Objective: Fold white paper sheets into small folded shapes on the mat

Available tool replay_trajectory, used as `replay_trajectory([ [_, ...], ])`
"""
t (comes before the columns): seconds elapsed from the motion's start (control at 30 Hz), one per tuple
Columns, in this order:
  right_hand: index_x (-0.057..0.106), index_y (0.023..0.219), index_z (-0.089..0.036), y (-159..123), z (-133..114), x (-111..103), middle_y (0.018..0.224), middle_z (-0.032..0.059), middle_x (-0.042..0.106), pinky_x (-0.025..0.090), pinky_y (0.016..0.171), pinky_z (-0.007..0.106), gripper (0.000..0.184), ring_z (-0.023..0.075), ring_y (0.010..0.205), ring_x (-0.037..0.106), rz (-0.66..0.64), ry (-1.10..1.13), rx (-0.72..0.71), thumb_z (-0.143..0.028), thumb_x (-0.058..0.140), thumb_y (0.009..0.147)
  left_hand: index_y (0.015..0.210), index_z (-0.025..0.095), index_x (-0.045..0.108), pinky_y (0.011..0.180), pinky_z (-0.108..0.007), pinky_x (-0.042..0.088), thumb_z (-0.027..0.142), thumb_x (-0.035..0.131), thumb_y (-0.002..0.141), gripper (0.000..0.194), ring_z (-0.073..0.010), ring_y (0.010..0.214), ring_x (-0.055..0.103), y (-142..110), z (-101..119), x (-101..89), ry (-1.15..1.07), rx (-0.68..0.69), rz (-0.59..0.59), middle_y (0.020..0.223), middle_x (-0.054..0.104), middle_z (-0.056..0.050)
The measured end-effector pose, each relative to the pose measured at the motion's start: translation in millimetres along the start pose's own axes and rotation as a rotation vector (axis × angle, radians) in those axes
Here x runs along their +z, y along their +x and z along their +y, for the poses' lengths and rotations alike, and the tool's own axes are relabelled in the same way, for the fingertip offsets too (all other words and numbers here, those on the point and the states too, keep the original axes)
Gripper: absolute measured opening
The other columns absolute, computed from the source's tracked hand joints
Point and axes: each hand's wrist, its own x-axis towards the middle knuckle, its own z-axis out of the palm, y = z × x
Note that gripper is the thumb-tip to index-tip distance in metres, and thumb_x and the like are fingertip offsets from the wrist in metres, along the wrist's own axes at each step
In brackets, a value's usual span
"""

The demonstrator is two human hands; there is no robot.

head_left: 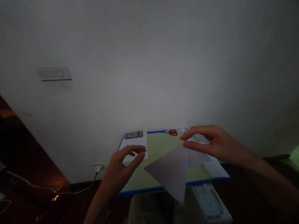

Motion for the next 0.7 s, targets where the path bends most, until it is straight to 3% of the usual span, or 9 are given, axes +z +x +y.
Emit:
replay_trajectory([
  [0.13,0.077,0.102,-0.031,3,-18,9,0.102,0.0016,0.079,0.058,0.083,0.035,0.018,0.0225,0.094,0.073,-0.005,0.000,-0.115,-0.043,0.069,0.091,0.100,0.026,0.079,0.088,-0.034,0.054,0.037,0.066,0.092,0.019,-0.0197,0.087,0.071,9,41,24.8,-0.100,0.153,-0.051,0.097,0.079,-0.003],
  [0.23,0.076,0.100,-0.029,4,-26,15,0.099,0.0015,0.079,0.059,0.083,0.036,0.013,0.0228,0.094,0.074,0.038,-0.018,-0.162,-0.037,0.070,0.091,0.097,0.024,0.080,0.081,-0.030,0.053,0.031,0.066,0.093,0.017,-0.0179,0.081,0.070,12,59,42.3,-0.249,0.194,-0.068,0.088,0.078,-0.002],
  [0.43,0.076,0.096,-0.028,0,-30,22,0.093,0.0015,0.078,0.058,0.083,0.036,0.009,0.0228,0.092,0.073,0.114,-0.053,-0.197,-0.034,0.070,0.092,0.075,0.019,0.079,0.071,-0.026,0.048,0.021,0.068,0.083,0.013,-0.0161,0.068,0.063,8,58,56.9,-0.385,0.084,0.045,0.068,0.072,0.000],
  [0.6,0.076,0.090,-0.027,0,-34,29,0.089,0.0005,0.078,0.057,0.084,0.036,0.005,0.0209,0.087,0.073,0.121,-0.031,-0.219,-0.029,0.072,0.090,0.068,0.018,0.072,0.065,-0.024,0.045,0.019,0.065,0.078,0.013,-0.0148,0.066,0.058,5,55,57.8,-0.506,0.023,-0.042,0.065,0.067,0.000],
  [0.7,0.076,0.089,-0.026,2,-36,32,0.089,0.0004,0.078,0.057,0.085,0.037,0.003,0.0210,0.087,0.073,0.131,-0.008,-0.221,-0.027,0.073,0.089,0.063,0.018,0.067,0.065,-0.025,0.042,0.018,0.063,0.075,0.013,-0.0141,0.065,0.054,2,52,57.9,-0.477,0.012,-0.032,0.063,0.063,0.001],
])
